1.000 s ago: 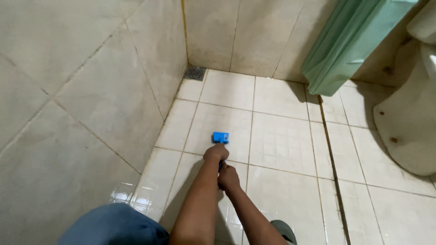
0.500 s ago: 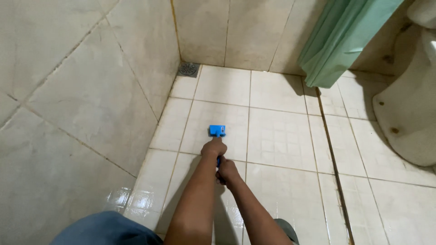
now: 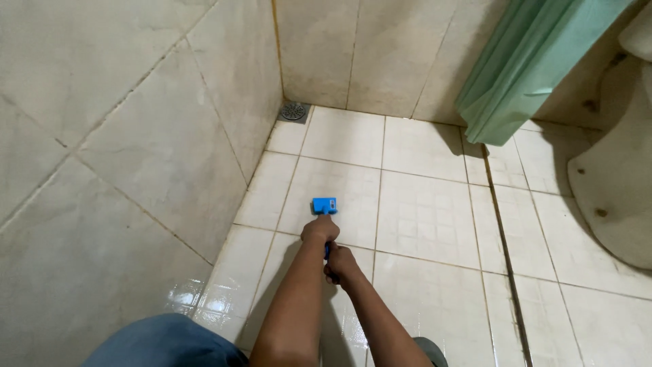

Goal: The person scrubs the tiled floor of a bathroom using a blue scrub brush. They move the brush back and forth across the tiles and along the base of the wall, focusing on the area near the drain.

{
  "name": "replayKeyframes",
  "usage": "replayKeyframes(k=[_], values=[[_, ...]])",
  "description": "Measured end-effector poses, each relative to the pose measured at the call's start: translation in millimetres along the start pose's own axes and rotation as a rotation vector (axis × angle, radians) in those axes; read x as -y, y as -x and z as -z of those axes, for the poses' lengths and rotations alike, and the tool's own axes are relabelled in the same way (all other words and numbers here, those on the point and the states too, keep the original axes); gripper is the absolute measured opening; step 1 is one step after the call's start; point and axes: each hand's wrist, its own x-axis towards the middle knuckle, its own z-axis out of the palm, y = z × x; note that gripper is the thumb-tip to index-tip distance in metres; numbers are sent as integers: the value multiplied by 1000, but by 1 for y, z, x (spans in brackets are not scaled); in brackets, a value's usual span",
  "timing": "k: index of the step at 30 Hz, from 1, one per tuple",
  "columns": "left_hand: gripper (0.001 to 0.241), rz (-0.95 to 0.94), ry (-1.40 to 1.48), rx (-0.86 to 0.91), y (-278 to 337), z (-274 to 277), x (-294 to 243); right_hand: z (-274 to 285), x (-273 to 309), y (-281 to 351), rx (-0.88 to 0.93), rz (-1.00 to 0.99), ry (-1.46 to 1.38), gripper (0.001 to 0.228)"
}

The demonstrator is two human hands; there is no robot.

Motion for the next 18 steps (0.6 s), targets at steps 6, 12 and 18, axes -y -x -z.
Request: replayKeyframes(k=[6, 12, 18], values=[[53, 50, 83, 62, 33, 22, -1, 1, -2, -6, 59, 18, -21, 50], [53, -7, 54, -47, -5, -1, 12, -2, 2, -5, 40, 21, 14, 43], [54, -5, 77, -45, 4, 10, 4, 2, -8, -35, 19, 43, 52, 36]])
